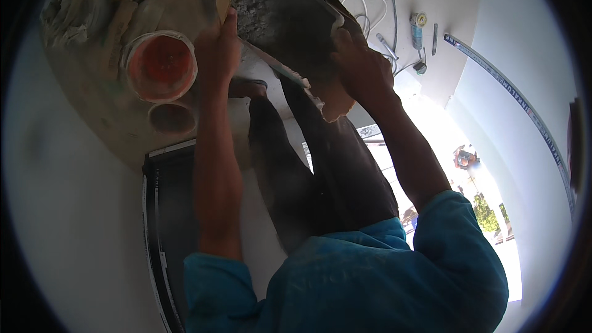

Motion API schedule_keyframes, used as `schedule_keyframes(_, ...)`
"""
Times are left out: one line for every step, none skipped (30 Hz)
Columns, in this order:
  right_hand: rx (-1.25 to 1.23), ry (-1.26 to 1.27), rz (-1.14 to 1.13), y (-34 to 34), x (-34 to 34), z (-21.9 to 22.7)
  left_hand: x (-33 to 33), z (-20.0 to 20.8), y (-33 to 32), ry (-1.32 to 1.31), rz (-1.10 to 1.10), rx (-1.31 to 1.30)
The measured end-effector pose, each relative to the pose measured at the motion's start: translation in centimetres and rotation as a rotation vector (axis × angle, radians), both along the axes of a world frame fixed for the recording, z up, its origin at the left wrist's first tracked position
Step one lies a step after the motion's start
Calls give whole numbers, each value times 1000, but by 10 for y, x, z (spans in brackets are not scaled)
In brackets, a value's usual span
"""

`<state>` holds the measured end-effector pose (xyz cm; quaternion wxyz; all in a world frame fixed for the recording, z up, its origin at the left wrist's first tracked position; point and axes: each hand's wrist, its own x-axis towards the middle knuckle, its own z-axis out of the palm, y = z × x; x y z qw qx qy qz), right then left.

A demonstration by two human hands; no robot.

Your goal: The person measures and marks a vertical metal trim piece, then uses a hammer and chisel to fit and secure it to a tiled wall. They later walk to a storage area and carry two buckets of liquid.

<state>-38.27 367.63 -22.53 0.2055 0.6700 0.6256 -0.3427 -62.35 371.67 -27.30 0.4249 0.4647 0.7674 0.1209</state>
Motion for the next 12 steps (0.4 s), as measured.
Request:
schedule_keyframes(55, -27, 58, 9, -8, -12, -1, 6, 9, 26, -37, -37)
schedule_keyframes(107, -54, 114, 19, -17, -30, -6, 0, 5, 63, -102, 5)
schedule_keyframes(165, -80, 173, 26, -25, -45, -14, -15, -3, 101, -163, 51)
schedule_keyframes(123, -91, 169, 27, -31, -58, -16, -14, -3, 113, -175, 55)
schedule_keyframes(81, -102, 165, 23, -37, -72, -17, -9, 0, 125, -187, 62)
schedule_keyframes(38, -115, 161, 18, -40, -82, -14, 1, -5, 111, -148, 23)
schedule_keyframes(29, -44, 100, 12, -39, -89, -12, 14, -9, 99, -100, -15)
schedule_keyframes(14, 30, 45, 4, -31, -89, -13, 29, -16, 56, -95, -79)
schedule_keyframes(-2, 101, -10, -3, -22, -87, -15, 47, -25, 9, -90, -141)
schedule_keyframes(30, 153, -4, -2, -17, -80, -17, 71, -35, -126, -94, -168)
schedule_keyframes(66, 206, 3, -1, -13, -73, -19, 100, -50, -260, -98, -187)
schedule_keyframes(95, 257, 16, -4, -11, -63, -21, 97, -50, -261, -77, -177)
